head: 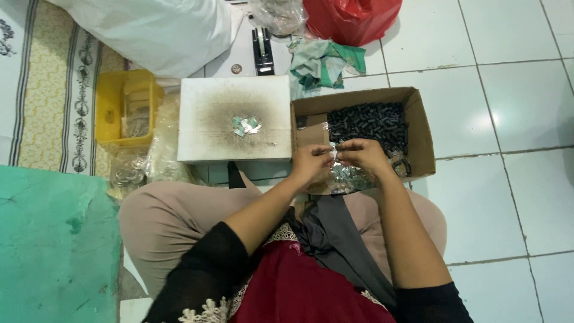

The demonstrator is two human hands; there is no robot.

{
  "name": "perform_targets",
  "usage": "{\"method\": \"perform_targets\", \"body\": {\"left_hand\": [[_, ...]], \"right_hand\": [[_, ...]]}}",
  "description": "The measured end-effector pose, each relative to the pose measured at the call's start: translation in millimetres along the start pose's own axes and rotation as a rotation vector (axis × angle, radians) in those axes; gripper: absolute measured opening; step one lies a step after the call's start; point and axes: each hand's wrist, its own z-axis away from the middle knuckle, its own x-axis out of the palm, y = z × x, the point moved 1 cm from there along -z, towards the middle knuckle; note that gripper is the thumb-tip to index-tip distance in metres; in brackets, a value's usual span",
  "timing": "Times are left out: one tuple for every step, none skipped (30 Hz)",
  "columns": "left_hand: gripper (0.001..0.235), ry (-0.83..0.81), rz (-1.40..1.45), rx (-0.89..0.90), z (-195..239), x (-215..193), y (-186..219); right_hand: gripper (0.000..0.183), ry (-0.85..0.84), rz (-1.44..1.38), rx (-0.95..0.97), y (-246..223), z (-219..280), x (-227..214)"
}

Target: The person sits on the floor and sorts small metallic components from a cardboard box onto a white tray. They pick up individual pieces, separate them, and place them into a pile on the tray.

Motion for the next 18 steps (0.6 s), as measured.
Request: {"method": "perform_targets", "body": {"left_hand": [[0.035, 0.005, 0.0, 0.004, 9.8, -9.5, 16.0], [0.034, -0.021, -0.043, 0.015, 20.0, -20.0, 32.0], [0.033, -0.047, -0.087, 0.026, 30.6, -30.7, 47.9], [0.033, -0.038, -0.085, 0.032, 37.5, -42.9, 58.7], [0.036, -0.036, -0.057, 0.016, 44.6, -55.5, 69.3], [0.039, -0.034, -0.026, 0.002, 51.6, -69.9, 79.6], [0.039, -0.025, -0.022, 0.01, 55.4, -84.5, 90.5], [0.038, -0.009, -0.027, 0.012, 61.3, -99.6, 99.9], [0.037, 0.007, -0.031, 0.015, 67.2, -114.8, 109.1], [0.037, 0.019, -0.027, 0.017, 66.7, -129.5, 110.0], [0.039, 0.023, -0.017, 0.012, 66.4, -144.2, 110.8], [0.04, 0.022, -0.01, 0.012, 64.4, -158.1, 113.1], [0.04, 0.029, -0.008, 0.019, 56.2, -168.9, 101.7], [0.041, 0.077, 0.027, 0.007, 47.5, -181.2, 91.4], [0.043, 0.125, 0.063, -0.006, 38.2, -193.6, 81.5], [0.043, 0.132, 0.063, 0.004, 31.6, -199.2, 75.9], [0.039, 0.178, 0.004, 0.03, 24.2, -204.7, 70.4], [0.035, 0.216, -0.059, 0.049, 16.9, -208.2, 63.1]], "right_hand": [[0.034, -0.005, 0.001, -0.003, 0.4, -3.2, 7.4], [0.036, -0.019, -0.026, -0.015, 0.3, -6.6, 16.2], [0.039, -0.034, -0.052, -0.027, 0.1, -9.7, 25.5], [0.039, -0.043, -0.049, -0.032, -5.9, -5.9, 39.4], [0.037, -0.065, -0.095, -0.025, -11.8, -1.9, 53.9], [0.035, -0.087, -0.137, -0.018, -17.8, 1.8, 70.1], [0.035, -0.097, -0.132, -0.023, -21.5, -1.1, 85.7], [0.037, -0.123, -0.135, -0.042, -23.6, -2.7, 102.0], [0.04, -0.148, -0.137, -0.06, -25.7, -4.3, 118.4], [0.04, -0.161, -0.133, -0.059, -21.9, -11.7, 133.1], [0.039, -0.181, -0.131, -0.078, -18.4, -19.1, 148.2], [0.038, -0.198, -0.131, -0.103, -16.3, -27.3, 162.3], [0.038, -0.207, -0.128, -0.109, -14.9, -31.6, 173.8], [0.037, -0.186, -0.081, -0.129, -14.6, -36.6, 186.3], [0.036, -0.165, -0.034, -0.148, -14.7, -41.9, 198.7], [0.036, -0.174, -0.033, -0.158, -6.7, -53.9, 206.0], [0.033, -0.157, 0.025, -0.184, 1.1, -66.8, 212.6], [0.03, -0.132, 0.08, -0.206, 11.4, -78.1, 216.8]]}}
